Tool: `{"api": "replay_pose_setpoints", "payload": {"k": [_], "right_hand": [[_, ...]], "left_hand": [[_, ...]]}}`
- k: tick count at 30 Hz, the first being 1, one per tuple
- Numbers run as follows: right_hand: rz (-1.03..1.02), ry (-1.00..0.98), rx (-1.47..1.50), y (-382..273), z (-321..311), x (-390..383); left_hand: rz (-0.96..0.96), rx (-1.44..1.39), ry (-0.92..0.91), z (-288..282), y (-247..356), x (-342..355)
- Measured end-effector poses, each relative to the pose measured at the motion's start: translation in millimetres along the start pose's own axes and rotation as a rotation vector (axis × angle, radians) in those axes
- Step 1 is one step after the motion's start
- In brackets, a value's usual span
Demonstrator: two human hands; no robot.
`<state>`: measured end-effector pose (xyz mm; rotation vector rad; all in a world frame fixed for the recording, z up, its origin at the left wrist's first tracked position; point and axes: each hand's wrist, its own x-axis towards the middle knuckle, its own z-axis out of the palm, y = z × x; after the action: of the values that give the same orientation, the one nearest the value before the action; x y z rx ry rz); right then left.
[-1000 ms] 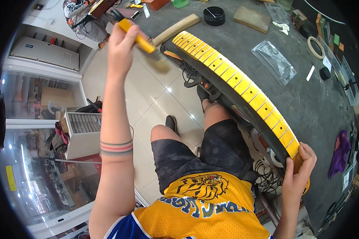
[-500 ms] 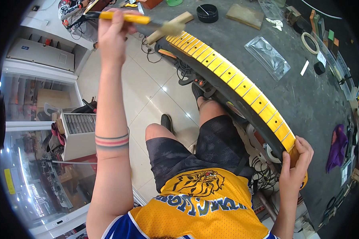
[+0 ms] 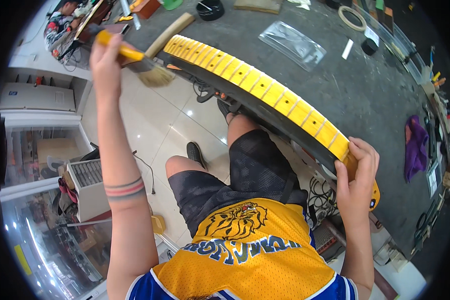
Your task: The person dips a needle into a container of liquid, applies dots along the side of a guitar neck, and brushes the guitar neck with a hand brush.
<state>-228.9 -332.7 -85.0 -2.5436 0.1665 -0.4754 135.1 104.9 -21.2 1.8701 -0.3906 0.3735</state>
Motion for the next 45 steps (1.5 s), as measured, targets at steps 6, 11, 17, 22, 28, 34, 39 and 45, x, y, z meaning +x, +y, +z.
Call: {"api": "replay_pose_setpoints", "payload": {"k": [6,11,17,22,28,34,39,45], "right_hand": [[0.002,0.007,-0.002,1,-1,0],[-0.029,0.027,-0.001,4,-1,0],[-0.014,0.035,0.032,9,-3,-1],[-0.014,0.026,0.053,9,-5,3],[-0.038,0.028,0.065,18,-7,1],[0.011,0.016,0.153,16,-10,-2],[0.033,-0.018,0.165,12,-9,-4],[0.004,-0.07,0.146,14,-18,-6]], "left_hand": [[0.32,-0.206,-0.13,90,83,-49],[0.194,-0.078,-0.35,113,104,-108],[0.344,-0.397,-0.276,162,150,-128],[0.376,0.014,-0.488,165,156,-180],[0.467,-0.219,-0.346,207,175,-181],[0.346,-0.182,-0.518,184,194,-194],[0.465,-0.232,-0.417,212,199,-184],[-0.134,-0.417,-0.593,149,204,-242]]}}
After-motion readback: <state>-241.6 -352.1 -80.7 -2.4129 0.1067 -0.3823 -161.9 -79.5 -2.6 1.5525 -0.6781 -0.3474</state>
